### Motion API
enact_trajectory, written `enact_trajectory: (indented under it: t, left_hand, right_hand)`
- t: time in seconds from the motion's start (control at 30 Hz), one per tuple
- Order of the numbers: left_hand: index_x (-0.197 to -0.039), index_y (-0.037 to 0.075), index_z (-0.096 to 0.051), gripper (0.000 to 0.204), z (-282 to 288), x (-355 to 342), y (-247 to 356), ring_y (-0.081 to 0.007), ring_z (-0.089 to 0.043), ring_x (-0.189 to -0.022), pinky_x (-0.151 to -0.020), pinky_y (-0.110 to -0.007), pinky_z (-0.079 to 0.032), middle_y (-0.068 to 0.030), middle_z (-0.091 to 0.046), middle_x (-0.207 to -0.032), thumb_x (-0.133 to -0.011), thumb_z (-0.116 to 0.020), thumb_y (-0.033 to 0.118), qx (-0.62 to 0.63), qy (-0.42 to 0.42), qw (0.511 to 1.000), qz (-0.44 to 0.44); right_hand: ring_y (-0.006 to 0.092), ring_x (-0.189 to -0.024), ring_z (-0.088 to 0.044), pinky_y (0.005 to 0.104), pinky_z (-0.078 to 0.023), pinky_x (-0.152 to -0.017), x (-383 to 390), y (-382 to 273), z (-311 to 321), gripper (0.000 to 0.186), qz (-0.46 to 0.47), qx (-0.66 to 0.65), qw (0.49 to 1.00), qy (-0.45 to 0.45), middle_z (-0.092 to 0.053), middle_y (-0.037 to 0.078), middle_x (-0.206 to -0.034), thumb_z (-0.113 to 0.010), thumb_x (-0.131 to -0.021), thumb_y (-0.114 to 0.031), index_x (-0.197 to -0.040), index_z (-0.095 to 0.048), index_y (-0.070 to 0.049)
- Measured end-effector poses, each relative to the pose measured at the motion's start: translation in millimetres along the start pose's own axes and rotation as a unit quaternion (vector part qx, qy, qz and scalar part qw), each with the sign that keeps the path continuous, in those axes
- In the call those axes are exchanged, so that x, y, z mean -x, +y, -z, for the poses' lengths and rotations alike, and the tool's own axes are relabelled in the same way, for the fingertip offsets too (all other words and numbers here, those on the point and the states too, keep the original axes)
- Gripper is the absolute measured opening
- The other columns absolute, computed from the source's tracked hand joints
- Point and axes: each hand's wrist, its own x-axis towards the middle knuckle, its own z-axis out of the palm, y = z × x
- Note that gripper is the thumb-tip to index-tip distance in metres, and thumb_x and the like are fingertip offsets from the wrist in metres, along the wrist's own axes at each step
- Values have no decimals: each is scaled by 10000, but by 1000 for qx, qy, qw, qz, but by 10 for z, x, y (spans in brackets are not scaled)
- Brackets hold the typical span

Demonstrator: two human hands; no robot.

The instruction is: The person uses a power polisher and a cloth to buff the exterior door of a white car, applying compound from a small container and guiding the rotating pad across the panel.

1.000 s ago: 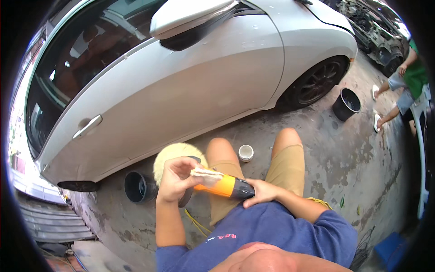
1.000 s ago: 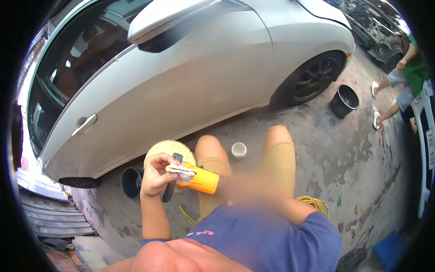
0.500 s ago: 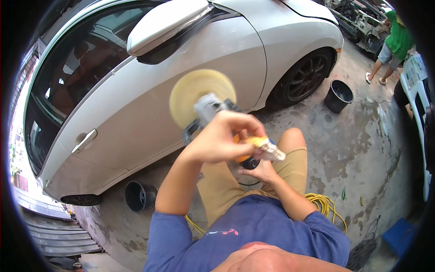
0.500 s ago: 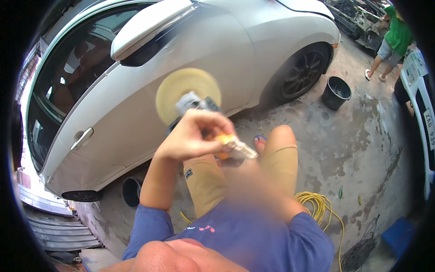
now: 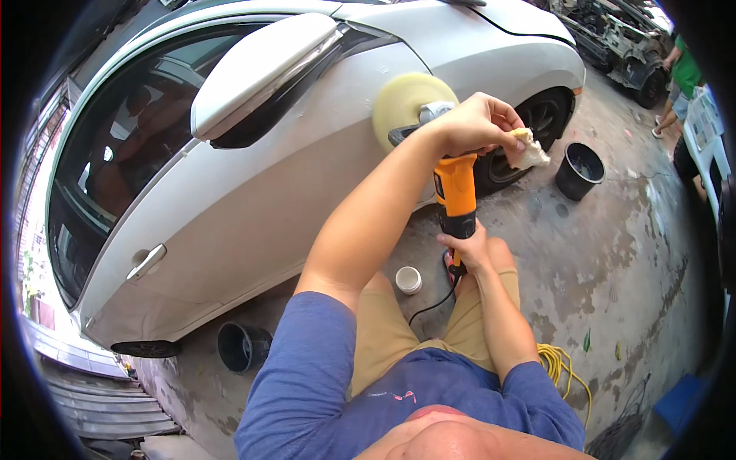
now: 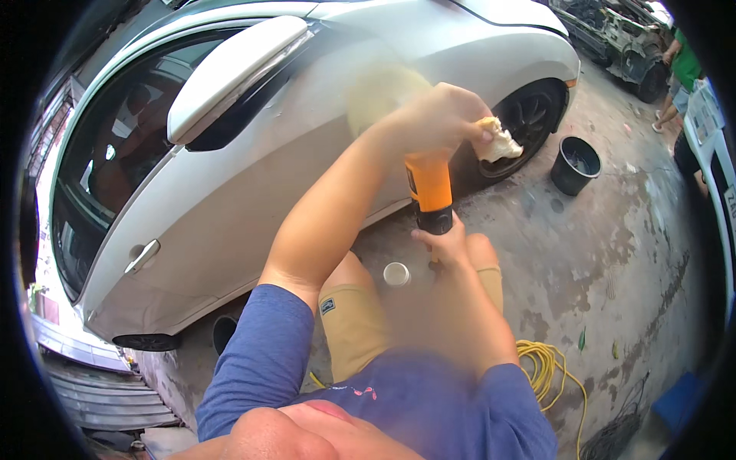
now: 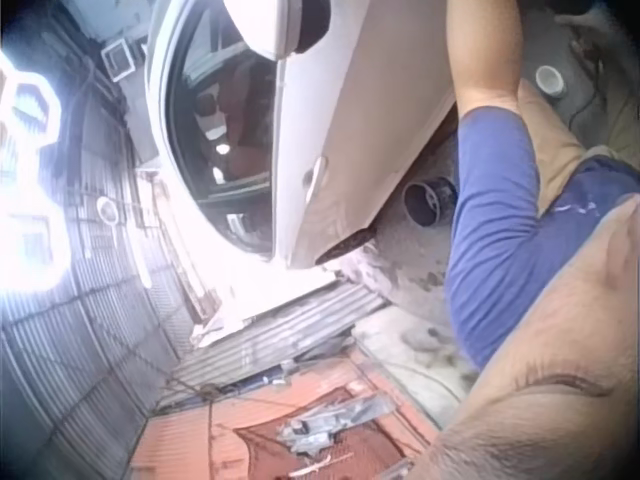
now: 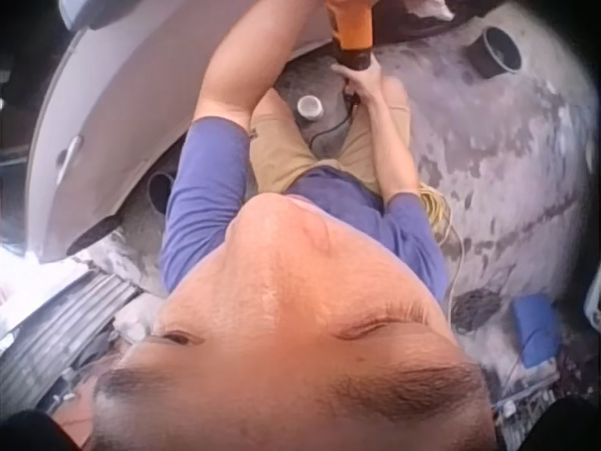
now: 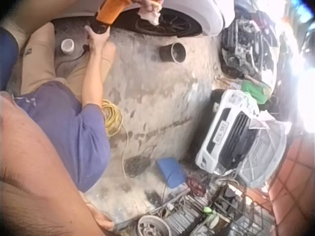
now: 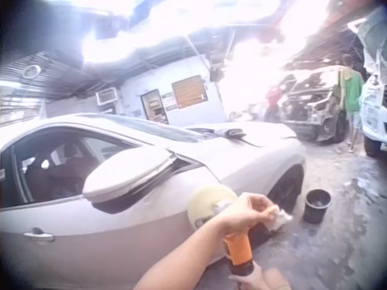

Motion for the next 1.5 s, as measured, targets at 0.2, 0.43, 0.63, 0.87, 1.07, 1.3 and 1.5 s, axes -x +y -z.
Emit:
enact_trajectory:
  t: [0.2,0.43,0.63,0.87,1.07,1.3,1.5]
  left_hand:
    - [-1006,21,-751,235,115,691,24,-92,-656,-734,-660,-265,-505,-42,-750,-857,-836,-818,168,-75,60,995,-13]
    - [-1000,-19,-716,200,272,2012,112,-137,-710,-854,-790,-287,-561,-66,-732,-930,-823,-799,22,-24,189,980,55]
    - [-975,-21,-721,173,209,2010,80,-125,-702,-852,-781,-276,-549,-60,-733,-917,-826,-790,33,-12,224,973,48]
    - [-996,-6,-746,215,142,708,7,-90,-677,-764,-737,-260,-546,-44,-746,-864,-818,-803,99,-53,-4,998,41]
    - [-983,31,-766,260,-111,-477,-160,-76,-602,-686,-599,-260,-481,-9,-726,-823,-776,-860,157,-54,-106,993,-12]
    - [-979,52,-768,247,-85,-497,-191,-58,-585,-692,-581,-248,-454,13,-715,-823,-788,-864,175,-60,-112,991,39]
    - [-934,-5,-763,189,241,626,-79,-90,-662,-762,-708,-265,-524,-45,-744,-820,-790,-813,107,-119,20,991,-62]
  right_hand:
    - [121,-784,-662,289,-551,-667,136,18,-342,678,76,49,994,-55,-690,37,-963,-964,-633,-125,-1186,-588,-8]
    - [306,-1210,-656,408,-503,-1051,307,141,-835,988,60,162,965,-196,-667,234,-1289,-956,-629,-341,-1426,-494,17]
    - [313,-1226,-647,411,-500,-1058,383,186,-830,1011,52,172,960,-213,-666,233,-1294,-964,-617,-341,-1445,-485,-15]
    - [176,-1111,-627,347,-519,-963,127,216,-512,978,43,-9,998,-49,-647,82,-1231,-977,-642,-185,-1444,-439,-29]
    - [132,-653,-615,283,-522,-559,-133,127,-218,685,-9,-7,998,63,-640,29,-890,-901,-704,-53,-1279,-527,-57]
    - [155,-656,-628,317,-512,-569,-174,123,-168,711,7,-64,997,37,-660,54,-892,-931,-663,-67,-1251,-531,-45]
    - [137,-745,-657,285,-551,-645,114,180,-703,730,45,-25,998,-24,-681,58,-975,-914,-658,-41,-1281,-533,-32]
